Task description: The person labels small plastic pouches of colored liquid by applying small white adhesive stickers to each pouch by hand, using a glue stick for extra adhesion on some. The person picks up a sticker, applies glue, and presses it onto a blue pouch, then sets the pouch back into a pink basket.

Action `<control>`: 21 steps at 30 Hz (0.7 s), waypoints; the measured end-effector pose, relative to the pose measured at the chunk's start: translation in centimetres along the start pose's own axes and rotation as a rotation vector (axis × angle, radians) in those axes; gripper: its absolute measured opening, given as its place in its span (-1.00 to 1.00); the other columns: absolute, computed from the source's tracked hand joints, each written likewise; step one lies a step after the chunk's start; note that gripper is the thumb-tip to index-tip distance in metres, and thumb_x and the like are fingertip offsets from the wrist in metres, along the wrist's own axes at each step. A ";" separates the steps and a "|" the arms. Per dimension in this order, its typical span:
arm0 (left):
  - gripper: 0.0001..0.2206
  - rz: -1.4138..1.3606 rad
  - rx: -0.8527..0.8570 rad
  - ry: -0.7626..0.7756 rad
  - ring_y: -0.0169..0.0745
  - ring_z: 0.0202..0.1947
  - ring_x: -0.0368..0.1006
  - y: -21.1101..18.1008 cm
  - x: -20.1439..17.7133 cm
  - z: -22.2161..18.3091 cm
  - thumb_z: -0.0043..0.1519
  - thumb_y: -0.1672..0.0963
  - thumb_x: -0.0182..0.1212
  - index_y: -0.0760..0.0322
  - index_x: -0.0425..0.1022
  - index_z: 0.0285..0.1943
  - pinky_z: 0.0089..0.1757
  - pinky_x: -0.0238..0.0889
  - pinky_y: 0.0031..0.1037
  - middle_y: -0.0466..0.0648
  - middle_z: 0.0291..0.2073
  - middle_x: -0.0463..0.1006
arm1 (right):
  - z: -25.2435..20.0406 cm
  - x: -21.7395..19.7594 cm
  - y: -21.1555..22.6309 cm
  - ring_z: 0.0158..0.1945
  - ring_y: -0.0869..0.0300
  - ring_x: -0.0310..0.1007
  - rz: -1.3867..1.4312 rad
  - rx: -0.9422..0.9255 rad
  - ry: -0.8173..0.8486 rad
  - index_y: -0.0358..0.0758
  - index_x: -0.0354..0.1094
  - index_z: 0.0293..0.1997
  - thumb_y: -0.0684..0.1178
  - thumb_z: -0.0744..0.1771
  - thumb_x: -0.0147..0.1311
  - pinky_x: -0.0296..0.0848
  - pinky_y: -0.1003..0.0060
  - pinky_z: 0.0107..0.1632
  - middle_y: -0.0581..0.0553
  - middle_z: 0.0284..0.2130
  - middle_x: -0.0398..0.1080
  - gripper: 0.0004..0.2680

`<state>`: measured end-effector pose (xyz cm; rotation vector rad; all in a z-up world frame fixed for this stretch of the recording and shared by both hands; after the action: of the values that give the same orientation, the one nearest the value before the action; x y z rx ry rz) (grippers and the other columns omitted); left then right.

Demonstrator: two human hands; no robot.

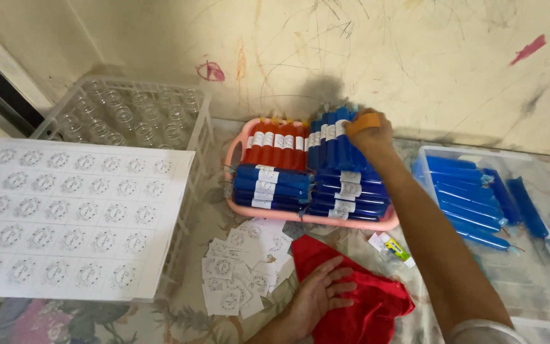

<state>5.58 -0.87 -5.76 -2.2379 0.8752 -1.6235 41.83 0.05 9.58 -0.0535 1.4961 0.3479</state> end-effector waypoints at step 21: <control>-0.35 -0.015 -0.031 -0.020 0.05 0.17 0.48 0.6 -0.5 0.4 0.24 -0.08 0.05 0.13 0.25 0.54 -0.03 0.46 -0.27 0.14 0.33 0.44 | -10.9 -1.1 0.0 0.05 -0.02 0.42 0.029 -0.708 -0.540 -0.01 0.45 0.18 -0.34 0.28 -0.04 0.32 0.12 0.10 -0.16 -0.01 0.48 -0.61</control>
<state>5.62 -1.13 -6.55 -2.2826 0.8862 -1.6025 31.31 -2.87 9.79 -0.4642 0.7876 0.8317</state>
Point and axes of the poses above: each hand's wrist, its own z-axis towards the middle knuckle, its own x-axis out of the palm, y = z × x, the point moved 5 cm from there along z, towards the middle knuckle
